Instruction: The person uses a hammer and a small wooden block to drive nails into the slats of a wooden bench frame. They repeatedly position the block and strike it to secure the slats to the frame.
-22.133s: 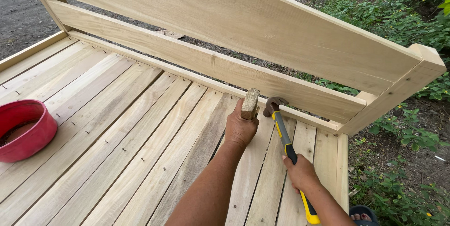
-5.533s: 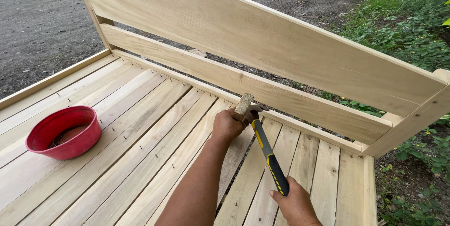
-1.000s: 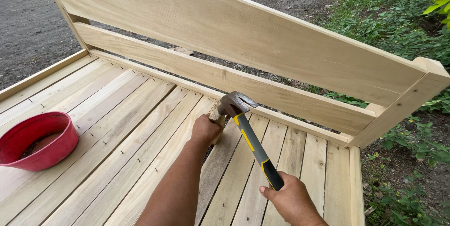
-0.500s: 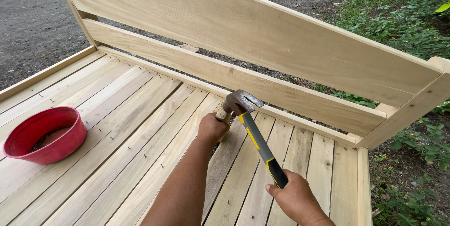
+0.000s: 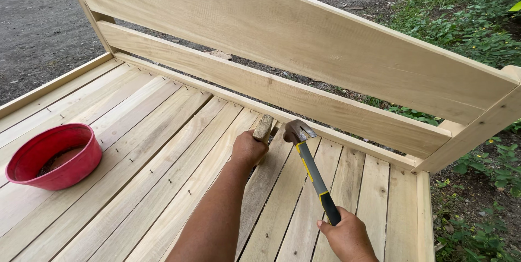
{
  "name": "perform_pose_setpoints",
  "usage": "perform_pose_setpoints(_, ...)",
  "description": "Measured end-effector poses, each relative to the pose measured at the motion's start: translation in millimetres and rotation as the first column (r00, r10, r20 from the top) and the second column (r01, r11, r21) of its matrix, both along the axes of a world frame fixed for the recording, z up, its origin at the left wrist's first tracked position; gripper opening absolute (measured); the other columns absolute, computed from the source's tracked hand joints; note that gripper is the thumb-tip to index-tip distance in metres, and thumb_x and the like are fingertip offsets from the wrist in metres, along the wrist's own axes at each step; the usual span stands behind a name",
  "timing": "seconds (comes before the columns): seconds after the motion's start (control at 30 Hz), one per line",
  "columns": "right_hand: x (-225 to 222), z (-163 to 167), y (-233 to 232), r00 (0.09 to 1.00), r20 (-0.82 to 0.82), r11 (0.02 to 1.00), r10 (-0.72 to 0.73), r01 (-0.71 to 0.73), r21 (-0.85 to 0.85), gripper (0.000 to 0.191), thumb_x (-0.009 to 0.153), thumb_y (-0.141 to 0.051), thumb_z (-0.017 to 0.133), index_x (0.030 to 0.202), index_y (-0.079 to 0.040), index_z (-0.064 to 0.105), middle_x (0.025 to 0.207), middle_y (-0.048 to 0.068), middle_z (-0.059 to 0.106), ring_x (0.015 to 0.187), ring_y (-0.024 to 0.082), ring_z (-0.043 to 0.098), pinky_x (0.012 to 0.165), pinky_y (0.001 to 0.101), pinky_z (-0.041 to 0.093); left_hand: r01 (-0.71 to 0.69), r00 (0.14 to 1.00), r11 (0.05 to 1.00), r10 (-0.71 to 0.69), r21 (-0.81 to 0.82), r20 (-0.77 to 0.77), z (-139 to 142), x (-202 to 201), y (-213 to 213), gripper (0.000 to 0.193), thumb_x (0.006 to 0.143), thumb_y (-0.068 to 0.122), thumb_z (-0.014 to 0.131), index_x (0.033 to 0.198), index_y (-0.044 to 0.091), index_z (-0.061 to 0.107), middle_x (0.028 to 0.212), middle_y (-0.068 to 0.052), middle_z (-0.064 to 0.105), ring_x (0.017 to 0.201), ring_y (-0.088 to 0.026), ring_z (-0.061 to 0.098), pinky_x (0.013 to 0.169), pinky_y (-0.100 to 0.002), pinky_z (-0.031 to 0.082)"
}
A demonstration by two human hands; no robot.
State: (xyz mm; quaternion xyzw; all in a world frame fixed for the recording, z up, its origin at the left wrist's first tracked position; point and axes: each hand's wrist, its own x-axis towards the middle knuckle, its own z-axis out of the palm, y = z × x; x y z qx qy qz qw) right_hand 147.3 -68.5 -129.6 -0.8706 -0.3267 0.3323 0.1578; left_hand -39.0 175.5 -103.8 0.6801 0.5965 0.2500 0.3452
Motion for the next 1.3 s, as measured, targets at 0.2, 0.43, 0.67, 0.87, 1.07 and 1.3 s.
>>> perform_pose_setpoints(0.2,14,-80,14,0.998,0.016,0.988,0.064,-0.061,-0.142,0.048,0.083,-0.03,0.084,0.125,-0.011,0.07,0.104,0.011,0.077,0.106,0.024,0.074,0.1,0.0341,0.056,0.005,1.0,0.999,-0.006,0.042,0.008,-2,2,-2,0.026,0.078,0.017,0.068,0.102,0.009,0.076,0.097,-0.02,0.076,0.093,-0.038,0.073,0.087,-0.044,0.057)
perform_pose_setpoints(0.43,28,-67,24,0.998,0.028,0.994,0.056,-0.053,-0.093,0.047,0.08,-0.034,0.087,0.116,-0.007,0.074,0.093,0.012,0.077,0.094,0.023,0.074,0.093,0.0343,0.056,-0.01,1.0,1.0,0.01,0.0,0.025,3,6,-8,0.026,0.079,0.018,0.069,0.103,0.011,0.076,0.097,-0.02,0.076,0.092,-0.037,0.072,0.086,-0.044,0.057)
perform_pose_setpoints(0.67,39,31,75,0.999,0.02,0.98,-0.043,0.039,0.194,0.033,0.088,-0.033,0.079,0.1,-0.004,0.07,0.067,0.008,0.063,0.057,0.021,0.061,0.057,0.0395,0.054,0.009,0.998,0.997,-0.005,-0.072,0.057,17,5,-23,0.026,0.08,0.013,0.064,0.104,0.01,0.074,0.096,-0.018,0.077,0.091,-0.033,0.075,0.086,-0.042,0.057)
perform_pose_setpoints(0.87,48,7,96,0.998,0.042,0.998,0.056,-0.057,0.023,0.033,0.089,-0.03,0.078,0.106,-0.005,0.067,0.066,0.011,0.066,0.047,0.025,0.064,0.046,0.0409,0.053,-0.012,1.0,0.998,0.013,-0.06,0.017,22,8,-33,0.027,0.081,0.012,0.063,0.106,0.013,0.074,0.1,-0.017,0.075,0.096,-0.034,0.072,0.088,-0.044,0.056)
perform_pose_setpoints(1.07,45,-20,101,0.994,0.009,0.994,0.108,-0.108,-0.006,0.039,0.087,-0.032,0.081,0.108,-0.003,0.067,0.066,0.012,0.064,0.046,0.027,0.063,0.045,0.0427,0.052,-0.011,0.999,0.999,0.013,-0.035,0.041,22,8,-32,0.027,0.078,0.012,0.065,0.103,0.012,0.074,0.1,-0.016,0.075,0.098,-0.034,0.071,0.087,-0.044,0.056)
perform_pose_setpoints(1.3,67,-13,96,0.971,0.207,0.935,0.119,-0.179,0.305,0.037,0.081,-0.038,0.084,0.094,-0.004,0.073,0.062,0.012,0.069,0.055,0.024,0.066,0.054,0.0361,0.05,-0.003,0.999,1.0,0.005,-0.03,0.044,22,6,-33,0.026,0.078,0.012,0.065,0.102,0.012,0.074,0.098,-0.017,0.076,0.095,-0.035,0.072,0.086,-0.045,0.056)
